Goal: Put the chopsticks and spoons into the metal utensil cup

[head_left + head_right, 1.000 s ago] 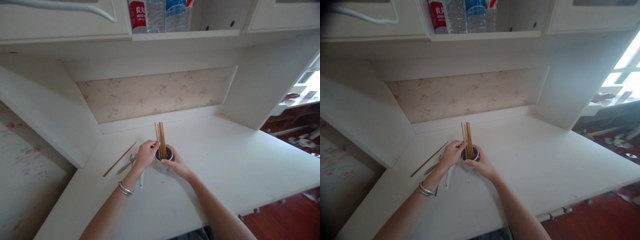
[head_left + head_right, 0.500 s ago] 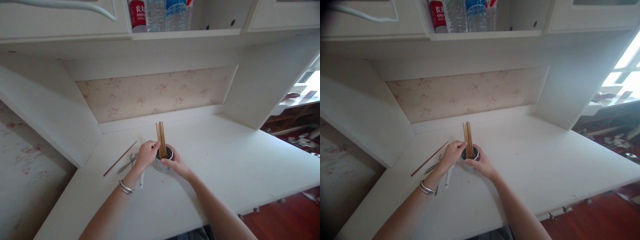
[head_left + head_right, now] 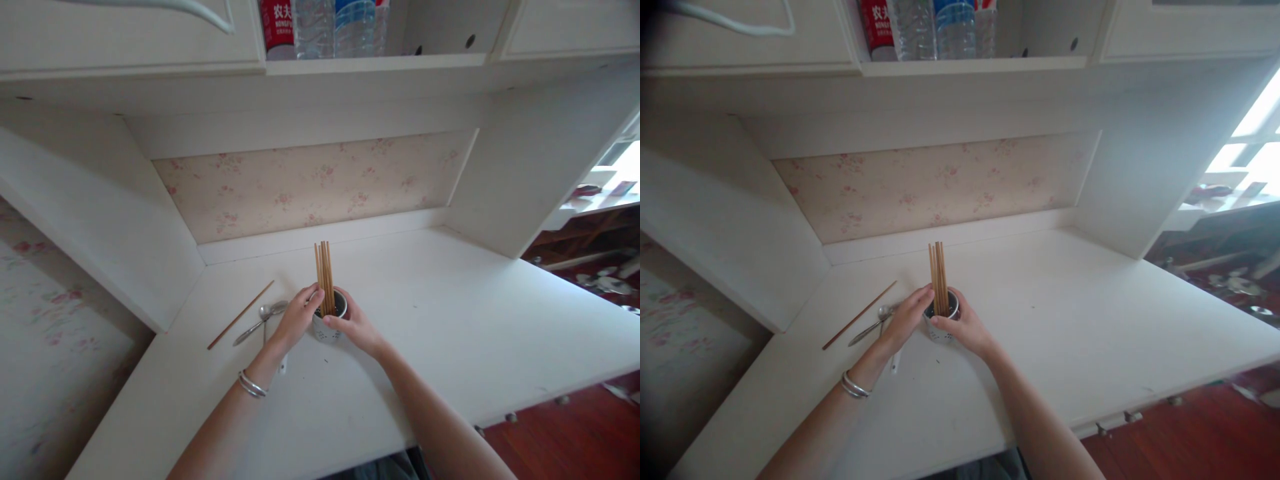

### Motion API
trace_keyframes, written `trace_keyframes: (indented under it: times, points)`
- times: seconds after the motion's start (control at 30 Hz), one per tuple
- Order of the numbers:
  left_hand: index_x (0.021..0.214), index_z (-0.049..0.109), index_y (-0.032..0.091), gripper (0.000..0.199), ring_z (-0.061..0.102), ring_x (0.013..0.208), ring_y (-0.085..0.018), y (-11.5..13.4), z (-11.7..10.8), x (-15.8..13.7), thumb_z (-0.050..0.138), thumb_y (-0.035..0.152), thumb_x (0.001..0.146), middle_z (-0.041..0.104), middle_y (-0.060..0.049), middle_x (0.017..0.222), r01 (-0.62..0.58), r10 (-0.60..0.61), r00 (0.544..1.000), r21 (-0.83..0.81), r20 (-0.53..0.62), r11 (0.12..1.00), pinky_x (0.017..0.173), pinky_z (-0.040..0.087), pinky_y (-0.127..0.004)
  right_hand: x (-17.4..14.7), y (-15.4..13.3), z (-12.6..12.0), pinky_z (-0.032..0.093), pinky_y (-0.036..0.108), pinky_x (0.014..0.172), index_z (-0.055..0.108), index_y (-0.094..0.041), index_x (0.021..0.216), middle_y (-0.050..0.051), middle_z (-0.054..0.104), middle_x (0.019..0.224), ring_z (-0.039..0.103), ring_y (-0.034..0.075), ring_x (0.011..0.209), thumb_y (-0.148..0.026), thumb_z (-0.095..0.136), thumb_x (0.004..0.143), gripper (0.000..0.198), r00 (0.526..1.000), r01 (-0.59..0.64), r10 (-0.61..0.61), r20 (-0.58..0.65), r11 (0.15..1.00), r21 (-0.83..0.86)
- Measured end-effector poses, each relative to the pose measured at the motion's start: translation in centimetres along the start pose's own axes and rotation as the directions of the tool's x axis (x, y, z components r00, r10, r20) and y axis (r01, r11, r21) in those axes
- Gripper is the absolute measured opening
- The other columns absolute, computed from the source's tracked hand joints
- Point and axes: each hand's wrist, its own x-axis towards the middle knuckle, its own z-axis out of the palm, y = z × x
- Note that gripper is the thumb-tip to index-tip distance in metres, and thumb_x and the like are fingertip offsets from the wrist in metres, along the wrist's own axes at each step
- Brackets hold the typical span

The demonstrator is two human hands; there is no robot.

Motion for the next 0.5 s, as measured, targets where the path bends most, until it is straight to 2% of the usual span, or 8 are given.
trace_keyframes:
  times: [0.1,0.17,0.23,0.3,0.37,0.43,0.47,0.5]
  points:
    - [0.140,0.033,0.019,0.073,0.041,0.130,-0.023,-1.0,0.4,-1.3,0.061,0.049,0.080,0.043,-0.011,0.142,0.021,0.001,0.996,-0.265,0.085,0.964,0.107,0.034,-0.034,-0.3,-0.6,0.0,0.042,0.043,0.098,0.044,-0.024,0.130,0.008,0.058,0.124,0.054,0.025,0.113,-0.035,0.075,0.071,0.067,0.999,-0.013,0.013,0.033,1.000,0.005]
    - [0.144,0.021,0.019,0.094,0.042,0.129,-0.026,-1.8,0.8,-1.8,0.071,0.047,0.071,0.042,-0.014,0.142,0.027,0.022,0.993,-0.393,0.118,0.919,0.107,0.035,-0.038,-0.5,-0.9,-0.1,0.041,0.044,0.100,0.043,-0.023,0.131,0.008,0.058,0.125,0.053,0.025,0.115,-0.037,0.072,0.074,0.066,0.997,-0.020,0.018,0.075,0.999,0.032]
    - [0.144,0.021,0.020,0.104,0.044,0.127,-0.028,-2.4,1.2,-1.9,0.081,0.040,0.061,0.045,-0.015,0.139,0.011,0.045,0.992,-0.442,0.116,0.897,0.107,0.034,-0.040,-0.8,-1.0,-0.2,0.037,0.043,0.103,0.044,-0.024,0.131,0.007,0.056,0.128,0.051,0.024,0.119,-0.039,0.069,0.077,0.061,0.995,-0.029,0.023,0.098,0.998,0.054]
    - [0.139,0.031,0.020,0.100,0.046,0.125,-0.028,-2.7,1.6,-1.9,0.085,0.031,0.055,0.048,-0.013,0.136,-0.022,0.067,0.994,-0.426,0.090,0.905,0.106,0.034,-0.040,-0.8,-0.8,-0.4,0.035,0.041,0.105,0.045,-0.026,0.130,0.006,0.055,0.130,0.049,0.023,0.121,-0.041,0.065,0.080,0.056,0.996,-0.052,0.048,0.075,0.997,0.055]
    - [0.131,0.040,0.020,0.087,0.049,0.120,-0.026,-2.7,2.0,-1.9,0.084,0.026,0.056,0.053,-0.011,0.131,-0.042,0.070,0.996,-0.393,0.057,0.919,0.104,0.036,-0.040,-0.7,-0.6,-0.6,0.037,0.041,0.102,0.046,-0.028,0.129,0.005,0.054,0.130,0.049,0.023,0.120,-0.046,0.060,0.082,0.052,0.997,-0.075,0.076,-0.018,0.996,0.051]
    - [0.125,0.045,0.021,0.077,0.053,0.116,-0.025,-2.7,2.2,-1.9,0.083,0.025,0.058,0.057,-0.009,0.125,-0.035,0.050,0.998,-0.363,0.032,0.931,0.101,0.039,-0.039,-0.4,-0.8,-0.7,0.041,0.040,0.096,0.050,-0.029,0.123,0.005,0.056,0.125,0.052,0.022,0.115,-0.049,0.055,0.084,0.044,0.980,-0.042,0.049,-0.195,0.998,0.041]
    - [0.124,0.046,0.021,0.076,0.054,0.114,-0.024,-2.7,2.3,-2.0,0.083,0.024,0.058,0.058,-0.009,0.124,-0.027,0.037,0.999,-0.351,0.022,0.936,0.100,0.040,-0.039,-0.3,-1.1,-0.6,0.043,0.038,0.092,0.053,-0.027,0.117,0.004,0.059,0.118,0.055,0.020,0.109,-0.049,0.053,0.085,0.038,0.949,0.003,0.000,-0.314,1.000,0.011]
    - [0.123,0.047,0.020,0.075,0.055,0.112,-0.024,-2.8,2.3,-2.1,0.083,0.023,0.057,0.059,-0.009,0.122,-0.014,0.021,1.000,-0.341,0.016,0.940,0.099,0.040,-0.039,-0.2,-1.6,-0.3,0.044,0.035,0.088,0.056,-0.025,0.109,0.004,0.061,0.107,0.057,0.019,0.101,-0.048,0.053,0.085,0.032,0.900,0.056,-0.070,-0.431,0.997,-0.046]
